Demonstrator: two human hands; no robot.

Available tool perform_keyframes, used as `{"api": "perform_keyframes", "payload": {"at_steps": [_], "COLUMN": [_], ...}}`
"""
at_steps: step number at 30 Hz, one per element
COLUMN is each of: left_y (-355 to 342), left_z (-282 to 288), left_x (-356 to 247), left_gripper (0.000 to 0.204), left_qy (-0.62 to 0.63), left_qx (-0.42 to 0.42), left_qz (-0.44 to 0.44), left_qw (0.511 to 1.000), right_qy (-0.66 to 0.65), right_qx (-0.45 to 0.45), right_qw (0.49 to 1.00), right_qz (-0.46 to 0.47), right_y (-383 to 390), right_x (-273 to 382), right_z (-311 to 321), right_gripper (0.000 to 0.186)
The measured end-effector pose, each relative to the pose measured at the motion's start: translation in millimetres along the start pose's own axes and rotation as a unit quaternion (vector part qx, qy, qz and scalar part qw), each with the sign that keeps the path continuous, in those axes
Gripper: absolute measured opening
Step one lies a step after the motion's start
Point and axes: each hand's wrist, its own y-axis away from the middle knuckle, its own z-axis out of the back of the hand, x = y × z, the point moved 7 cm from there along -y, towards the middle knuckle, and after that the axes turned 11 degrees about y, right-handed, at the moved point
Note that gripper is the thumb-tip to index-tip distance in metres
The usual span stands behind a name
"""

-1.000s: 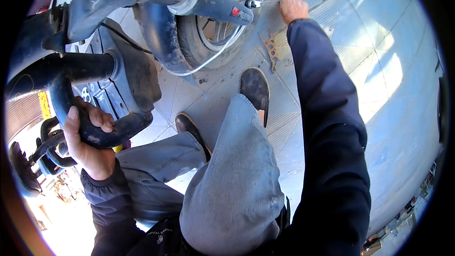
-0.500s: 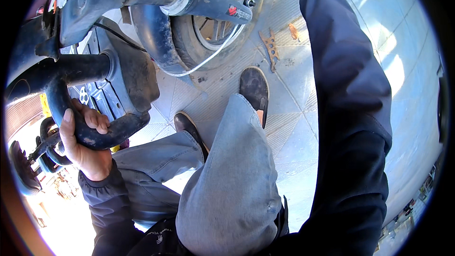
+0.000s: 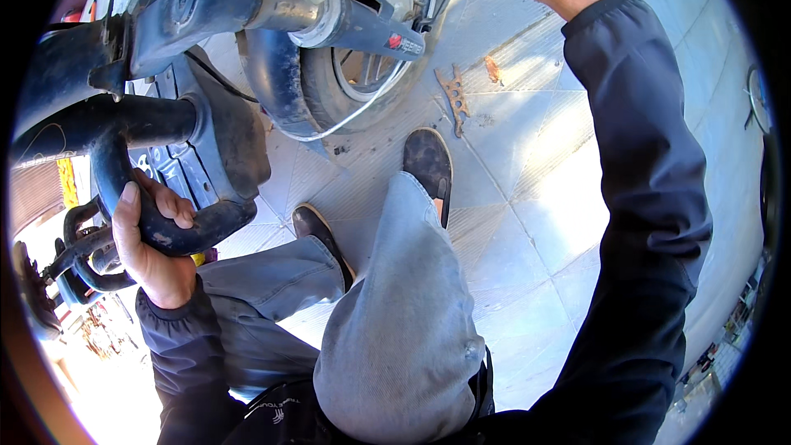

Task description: The person selects a wrench from a collection of tools on the ground and proceeds to work on the front wheel of a scooter. They use the wrench to tighten or loosen bolts on the wheel hub and axle area, adjusting their position to access different parts of the wheel assembly.

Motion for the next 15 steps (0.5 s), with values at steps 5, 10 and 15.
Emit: {"api": "perform_keyframes", "payload": {"at_steps": [5,10,15], "left_y": [1.2,-1.0,-2.3], "left_z": [1.3,1.6,-13.3], "left_x": [-1.8,-0.2,6.8], "left_gripper": [0.028,0.026,0.027], "left_qy": [0.000,0.012,0.034], "left_qx": [-0.011,0.005,0.033], "left_qz": [-0.003,0.008,0.026], "left_qw": [1.000,1.000,0.999], "right_qy": [-0.096,-0.196,0.007], "right_qx": [-0.087,-0.203,-0.217], "right_qw": [0.989,0.959,0.975], "right_qz": [0.067,0.028,-0.052], "right_y": [11.3,47.3,51.1], "right_x": [40.9,77.5,18.9], "right_z": [55.7,83.5,49.7], "right_gripper": [0.013,0.006,0.011]}}
